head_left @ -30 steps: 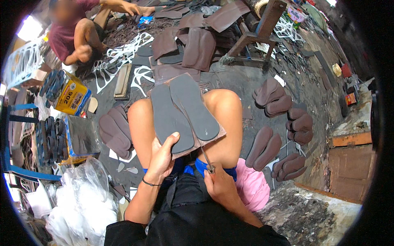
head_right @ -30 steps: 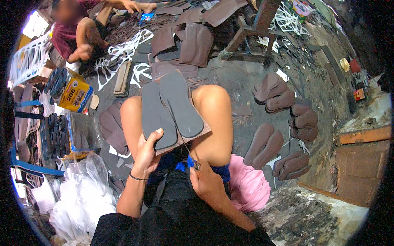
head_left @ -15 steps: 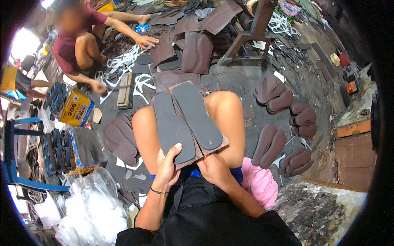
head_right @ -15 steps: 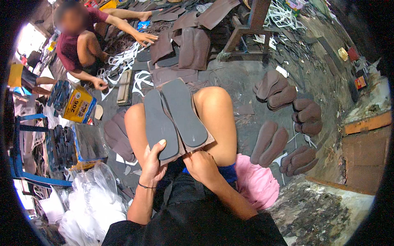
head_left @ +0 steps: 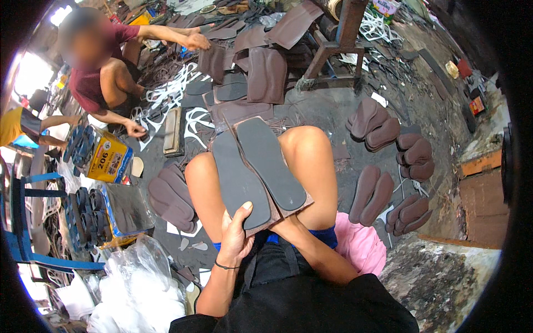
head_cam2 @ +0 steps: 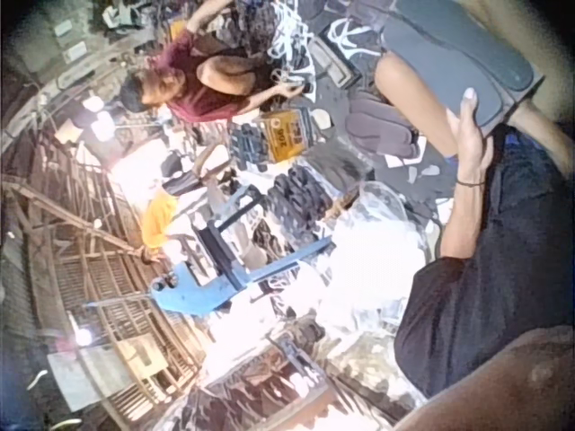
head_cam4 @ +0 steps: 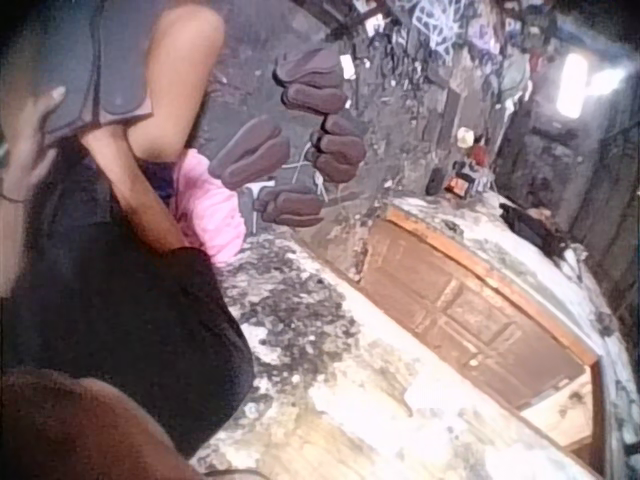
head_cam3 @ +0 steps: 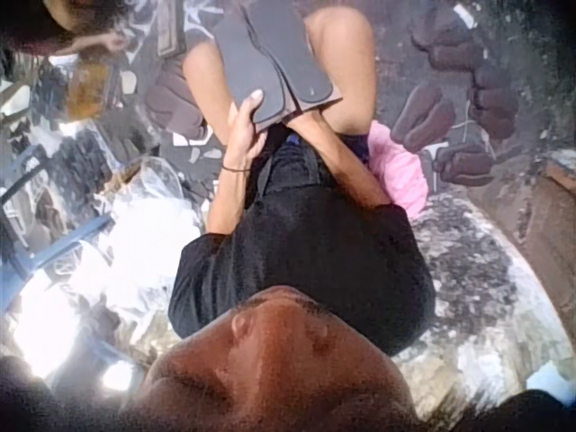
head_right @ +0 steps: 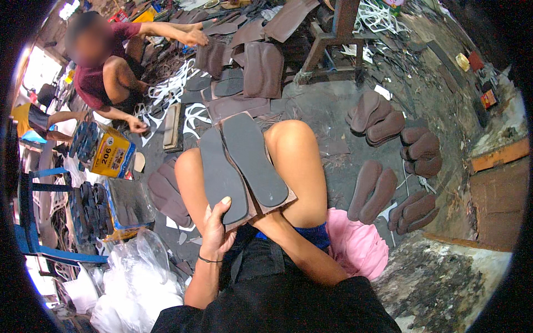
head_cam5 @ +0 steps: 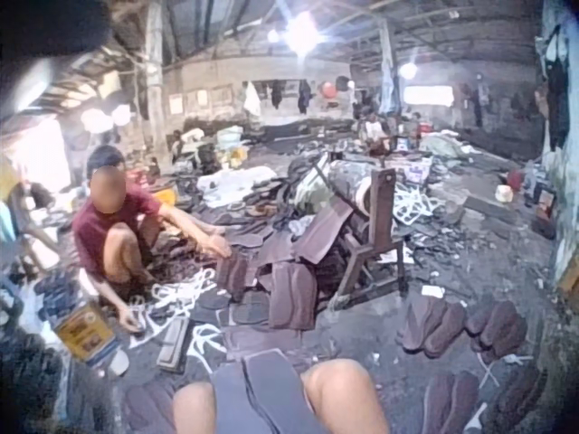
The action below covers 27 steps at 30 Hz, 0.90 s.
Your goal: The person sits on the floor and uses a knife to trim the edges of gray shoe soles and straps. They repeatedly cut along the edges, flip the pieces, and place trimmed parts aside.
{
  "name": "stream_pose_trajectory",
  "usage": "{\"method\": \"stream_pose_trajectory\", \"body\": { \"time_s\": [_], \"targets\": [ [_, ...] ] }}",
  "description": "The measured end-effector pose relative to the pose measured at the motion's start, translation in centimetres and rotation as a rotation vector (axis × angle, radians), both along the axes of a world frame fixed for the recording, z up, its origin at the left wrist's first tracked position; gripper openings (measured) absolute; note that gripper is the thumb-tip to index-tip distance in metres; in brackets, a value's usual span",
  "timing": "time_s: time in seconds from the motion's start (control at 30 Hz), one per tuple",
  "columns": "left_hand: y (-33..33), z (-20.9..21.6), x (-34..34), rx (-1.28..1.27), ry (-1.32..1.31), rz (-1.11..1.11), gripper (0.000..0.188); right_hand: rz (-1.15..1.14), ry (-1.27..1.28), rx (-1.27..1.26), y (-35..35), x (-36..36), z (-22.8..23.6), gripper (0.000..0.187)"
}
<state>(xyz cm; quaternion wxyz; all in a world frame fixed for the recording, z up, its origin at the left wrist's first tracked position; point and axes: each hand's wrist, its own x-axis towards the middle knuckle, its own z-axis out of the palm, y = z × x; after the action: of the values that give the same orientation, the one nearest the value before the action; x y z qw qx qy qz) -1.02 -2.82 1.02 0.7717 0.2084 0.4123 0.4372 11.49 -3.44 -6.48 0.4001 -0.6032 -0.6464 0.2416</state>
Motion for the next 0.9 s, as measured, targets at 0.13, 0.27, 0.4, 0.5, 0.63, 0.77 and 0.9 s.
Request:
{"method": "stream_pose_trajectory", "body": {
  "time_s": [0.13,0.27,0.4,0.5,0.63,0.77,0.9],
  "targets": [
    [0.0,0.0,-0.1,-0.029,0.024,0.035,0.034,0.05,0.093,0.061,1.4,-0.6,-0.6,0.037],
    [-0.1,-0.9,-0.3,-0.007,0.01,0.031,0.034,0.041,0.114,0.047,2.4,-1.0,-0.5,0.035],
    [0.0,-0.6,-0.5,-0.002,0.014,0.013,0.035,0.001,0.149,0.018,4.4,-1.3,-0.4,0.033],
    [-0.3,0.3,-1.1,-0.008,0.027,0.007,0.043,-0.04,0.205,-0.039,7.2,-1.5,-0.3,0.032],
    [-0.8,0.1,-1.6,0.063,0.067,0.063,0.045,-0.148,0.333,-0.155,11.0,-1.8,0.0,0.03],
    [-2.3,0.8,-2.1,0.1,0.203,-0.093,0.061,-0.216,0.479,-0.245,12.4,-2.7,-0.2,0.028],
    [-2.9,2.8,-3.1,0.438,0.477,-0.278,0.065,-0.221,0.688,-0.304,10.5,-2.8,0.6,0.026]
  ]
}}
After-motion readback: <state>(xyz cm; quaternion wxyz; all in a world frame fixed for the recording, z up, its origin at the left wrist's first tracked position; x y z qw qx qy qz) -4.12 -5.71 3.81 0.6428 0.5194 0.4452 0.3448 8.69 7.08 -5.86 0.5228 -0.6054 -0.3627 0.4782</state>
